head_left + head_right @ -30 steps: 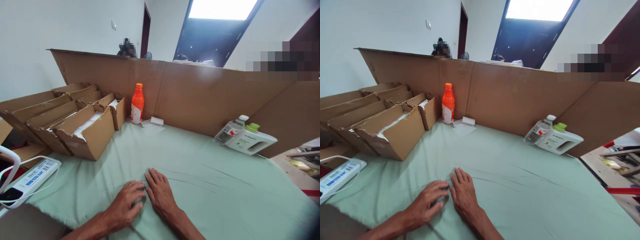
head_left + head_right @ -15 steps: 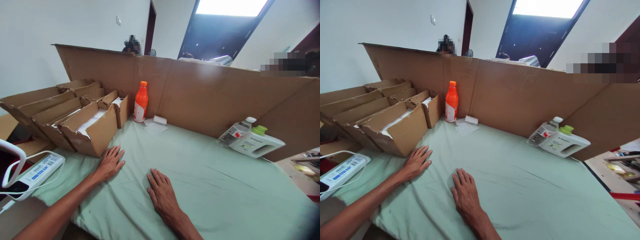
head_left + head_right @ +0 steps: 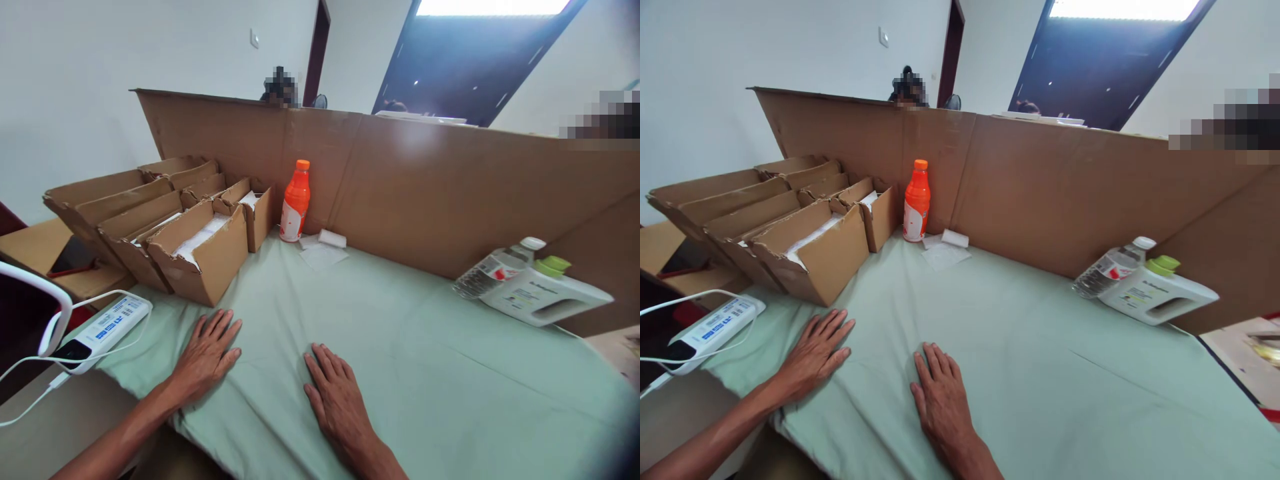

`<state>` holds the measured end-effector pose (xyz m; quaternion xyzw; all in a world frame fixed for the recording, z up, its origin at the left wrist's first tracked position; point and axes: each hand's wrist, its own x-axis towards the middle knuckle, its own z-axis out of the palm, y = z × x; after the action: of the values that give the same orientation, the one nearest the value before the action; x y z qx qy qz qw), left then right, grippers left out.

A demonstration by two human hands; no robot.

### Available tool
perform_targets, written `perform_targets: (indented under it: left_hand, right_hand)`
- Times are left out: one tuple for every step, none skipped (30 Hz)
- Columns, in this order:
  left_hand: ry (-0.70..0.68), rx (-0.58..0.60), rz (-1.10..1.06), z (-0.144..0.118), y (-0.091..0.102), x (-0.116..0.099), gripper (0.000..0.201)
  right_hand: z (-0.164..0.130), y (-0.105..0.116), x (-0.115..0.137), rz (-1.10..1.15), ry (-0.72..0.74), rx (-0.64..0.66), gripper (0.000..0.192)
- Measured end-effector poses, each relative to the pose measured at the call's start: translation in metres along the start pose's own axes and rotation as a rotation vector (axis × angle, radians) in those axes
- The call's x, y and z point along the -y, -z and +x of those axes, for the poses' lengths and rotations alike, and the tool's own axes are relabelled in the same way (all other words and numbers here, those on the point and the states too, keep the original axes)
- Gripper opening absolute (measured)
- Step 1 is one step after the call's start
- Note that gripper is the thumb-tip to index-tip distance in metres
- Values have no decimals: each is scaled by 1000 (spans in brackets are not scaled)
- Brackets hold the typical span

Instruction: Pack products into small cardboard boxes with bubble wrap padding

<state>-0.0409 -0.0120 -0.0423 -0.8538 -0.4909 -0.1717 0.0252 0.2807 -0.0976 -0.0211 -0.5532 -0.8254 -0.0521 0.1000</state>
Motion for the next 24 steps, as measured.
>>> perform_targets:
  left_hand:
    - [4, 4, 2, -2, 1, 0, 52]
    - [9, 8, 1, -4, 2, 0, 52]
    - [15, 13, -6, -6, 4, 0, 51]
    - [20, 15, -21, -7, 7, 0, 50]
    - [26, 16, -47, -9, 10, 0, 48]
    - [30, 10, -82, -11, 13, 0, 45]
    - [36, -1, -126, -13, 16, 0, 42]
    - [48, -17, -175, -16, 20, 1, 39]
    - [68, -38, -223, -19, 23, 2, 37]
    - [96, -64, -267, -23, 26, 4, 36]
    - [131, -94, -303, -26, 29, 6, 35]
    - [170, -127, -330, -30, 31, 9, 35]
    - [206, -160, -346, -34, 34, 14, 35]
    - [236, -192, -353, -37, 35, 19, 34]
    - [257, -220, -350, -40, 38, 26, 34]
    - [272, -243, -340, -43, 40, 33, 32]
    - [280, -256, -324, -45, 43, 41, 31]
    - [283, -260, -307, -48, 47, 49, 30]
    - [282, -248, -292, -51, 51, 57, 29]
    - [279, -224, -279, -54, 57, 64, 28]
    - [271, -191, -266, -58, 62, 70, 28]
    - [257, -154, -251, -62, 68, 76, 29]
    - [237, -122, -233, -66, 73, 81, 31]
    - [209, -98, -212, -71, 78, 84, 34]
  right_hand:
    - [0, 1, 1, -1, 0, -1, 47]
    - [0, 1, 1, 0, 1, -2, 47]
    - [0, 2, 1, 3, 4, -6, 47]
    - [0, 2, 1, 7, 8, -10, 46]
    - [0, 2, 0, 12, 11, -15, 46]
    - [0, 2, 0, 16, 16, -21, 45]
    - [0, 1, -1, 22, 20, -27, 45]
    - [0, 0, -2, 27, 23, -36, 44]
    - [0, -1, -2, 34, 23, -45, 43]
    - [0, -2, -3, 42, 22, -55, 43]
    - [0, -4, -3, 52, 19, -64, 43]
    - [0, -5, -4, 62, 13, -73, 43]
    - [-1, -6, -5, 74, 6, -81, 42]
    - [-1, -7, -6, 86, 2, -89, 42]
    - [-1, -8, -7, 100, 0, -98, 41]
    - [0, -7, -8, 116, 2, -107, 41]
    - [0, -7, -8, 135, 10, -119, 40]
    - [1, -6, -6, 155, 23, -133, 39]
    - [2, -4, -3, 176, 42, -144, 38]
    - [4, -2, 2, 199, 65, -150, 36]
    - [6, 0, 9, 223, 93, -147, 35]
    - [8, 3, 18, 247, 125, -135, 34]
    - [11, 6, 29, 271, 157, -112, 32]
    - [14, 9, 41, 297, 190, -77, 32]
